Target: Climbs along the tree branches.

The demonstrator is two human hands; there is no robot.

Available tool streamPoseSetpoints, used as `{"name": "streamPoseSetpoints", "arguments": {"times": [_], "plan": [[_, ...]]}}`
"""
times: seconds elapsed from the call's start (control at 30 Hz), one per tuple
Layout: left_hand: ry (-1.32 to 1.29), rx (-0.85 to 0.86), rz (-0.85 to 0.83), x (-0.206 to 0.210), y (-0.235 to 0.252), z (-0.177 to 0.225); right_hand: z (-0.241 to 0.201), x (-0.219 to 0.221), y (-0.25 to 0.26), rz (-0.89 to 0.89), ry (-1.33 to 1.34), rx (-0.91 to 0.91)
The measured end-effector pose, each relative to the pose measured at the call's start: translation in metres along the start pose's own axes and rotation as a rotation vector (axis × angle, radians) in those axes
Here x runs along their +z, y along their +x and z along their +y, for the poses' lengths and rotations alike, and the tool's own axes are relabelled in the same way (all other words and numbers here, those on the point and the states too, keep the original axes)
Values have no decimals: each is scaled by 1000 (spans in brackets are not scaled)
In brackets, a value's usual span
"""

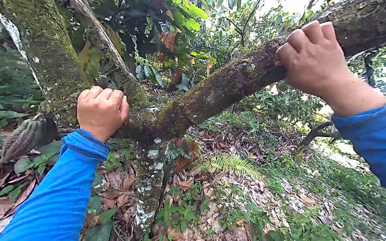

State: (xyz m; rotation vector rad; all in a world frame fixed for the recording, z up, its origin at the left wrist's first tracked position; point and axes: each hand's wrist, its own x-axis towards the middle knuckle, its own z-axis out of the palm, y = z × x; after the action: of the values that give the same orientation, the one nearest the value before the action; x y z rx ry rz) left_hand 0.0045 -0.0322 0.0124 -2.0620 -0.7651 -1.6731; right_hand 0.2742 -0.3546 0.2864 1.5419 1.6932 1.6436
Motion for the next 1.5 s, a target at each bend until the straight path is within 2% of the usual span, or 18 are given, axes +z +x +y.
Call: {"name": "streamPoseSetpoints", "arguments": {"times": [0.13,0.3,0.4,0.47,0.57,0.7,0.73,0.77,0.8,0.9,0.97,1.03,1.13,1.2,1.3,1.43,1.5], "plan": [[-8,-2,12,1,2,3,2,-9,-5,11,91,68],[6,11,24,1,2,1,19,-26,-17,217,268,336],[17,6,13,2,1,0,21,-42,-25,225,302,509],[14,4,6,2,1,0,15,-51,-33,222,314,538],[3,13,7,3,-1,-3,-8,-60,-49,8,394,485],[-15,14,-11,4,-1,-6,-51,-34,-73,-578,597,296],[-14,13,-9,5,0,-5,-56,-26,-76,-664,631,277],[-14,10,-14,5,0,-5,-56,-20,-79,-658,639,256],[-25,3,-19,7,0,-6,-51,-18,-79,-562,627,250],[-62,0,2,18,-3,-13,-26,-29,-76,-172,520,347],[-65,-2,10,23,-4,-16,-1,-44,-74,-5,410,505],[-60,-5,12,25,-4,-17,27,-54,-76,85,322,731],[-47,-5,23,27,-4,-18,65,-55,-82,168,261,998],[-45,-9,20,24,-4,-16,79,-50,-82,165,308,1084],[-44,-9,6,20,-3,-14,83,-45,-81,130,423,1152],[-41,-15,2,21,-4,-15,77,-41,-78,201,628,1168],[-38,-15,4,22,-4,-15,75,-40,-75,215,631,1164]]}}
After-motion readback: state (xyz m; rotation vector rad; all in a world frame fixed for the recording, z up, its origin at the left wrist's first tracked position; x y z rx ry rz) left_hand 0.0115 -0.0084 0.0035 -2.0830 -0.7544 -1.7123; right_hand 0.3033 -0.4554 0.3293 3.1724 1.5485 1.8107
